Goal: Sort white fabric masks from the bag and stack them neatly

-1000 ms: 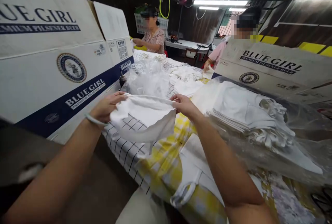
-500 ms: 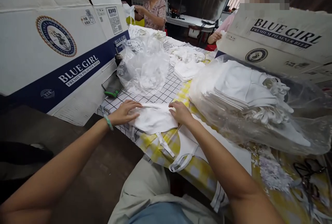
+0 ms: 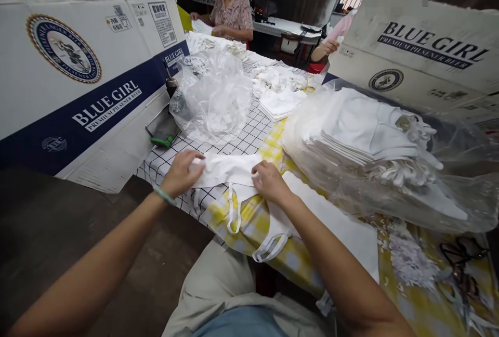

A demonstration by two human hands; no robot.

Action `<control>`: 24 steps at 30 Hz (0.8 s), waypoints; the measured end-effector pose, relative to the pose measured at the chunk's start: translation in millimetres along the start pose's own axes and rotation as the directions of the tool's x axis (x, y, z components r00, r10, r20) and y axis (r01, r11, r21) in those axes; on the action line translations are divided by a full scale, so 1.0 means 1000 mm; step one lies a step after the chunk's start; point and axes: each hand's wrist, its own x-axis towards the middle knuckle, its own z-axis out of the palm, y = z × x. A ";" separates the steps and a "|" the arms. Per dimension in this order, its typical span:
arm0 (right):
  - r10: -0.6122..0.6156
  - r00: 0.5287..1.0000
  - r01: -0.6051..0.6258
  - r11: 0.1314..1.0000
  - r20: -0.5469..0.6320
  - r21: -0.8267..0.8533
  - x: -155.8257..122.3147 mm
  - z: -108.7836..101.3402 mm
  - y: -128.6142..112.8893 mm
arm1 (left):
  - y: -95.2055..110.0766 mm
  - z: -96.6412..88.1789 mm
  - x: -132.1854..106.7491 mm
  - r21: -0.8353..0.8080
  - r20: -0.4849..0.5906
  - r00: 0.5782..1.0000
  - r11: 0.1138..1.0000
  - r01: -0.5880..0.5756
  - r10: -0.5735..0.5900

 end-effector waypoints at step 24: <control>0.493 0.866 -0.434 0.822 -0.079 0.368 0.047 -0.003 0.036 | -0.044 -0.012 0.035 -0.304 0.197 0.962 0.921 0.243 -0.189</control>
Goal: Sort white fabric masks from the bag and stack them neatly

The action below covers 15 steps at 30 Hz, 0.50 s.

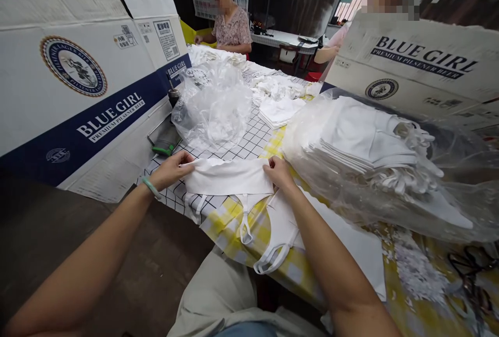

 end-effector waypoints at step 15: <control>-0.203 0.943 0.333 0.577 -0.264 0.745 -0.092 -0.085 -0.062 | 0.077 -0.082 -0.083 -0.610 0.002 0.994 0.788 -0.083 0.107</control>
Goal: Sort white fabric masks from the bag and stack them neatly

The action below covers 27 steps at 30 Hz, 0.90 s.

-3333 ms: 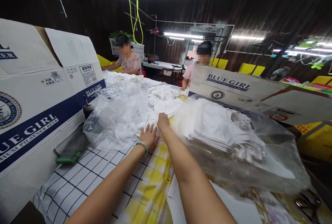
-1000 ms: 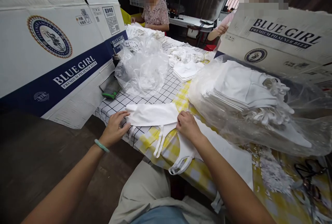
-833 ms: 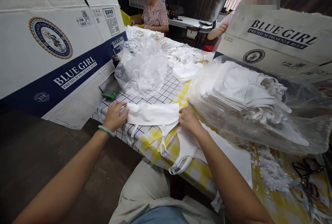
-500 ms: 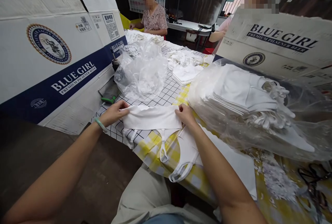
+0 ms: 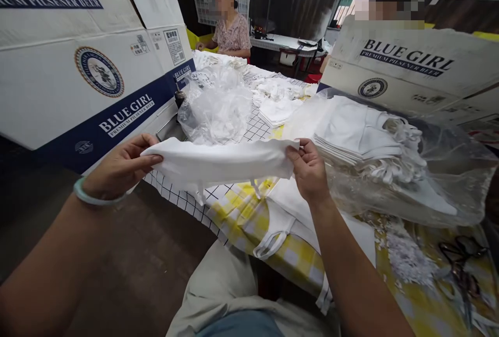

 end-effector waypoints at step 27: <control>0.127 0.812 0.452 0.483 0.570 -0.750 -0.025 -0.026 0.085 | -0.144 0.021 0.021 0.833 -0.332 0.938 0.497 0.243 0.099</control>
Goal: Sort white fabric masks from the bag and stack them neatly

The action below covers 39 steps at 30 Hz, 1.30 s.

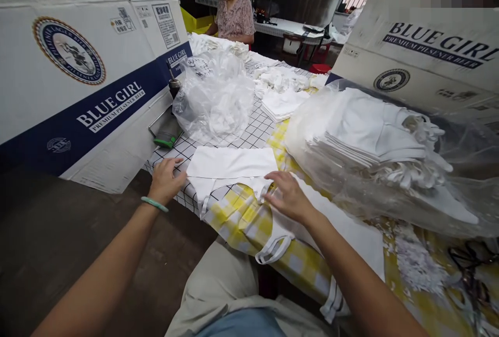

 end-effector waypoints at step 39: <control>0.348 0.823 0.184 0.583 -0.448 0.791 0.024 -0.102 -0.041 | 0.086 -0.138 0.027 -0.949 -0.042 0.961 0.291 -0.123 0.272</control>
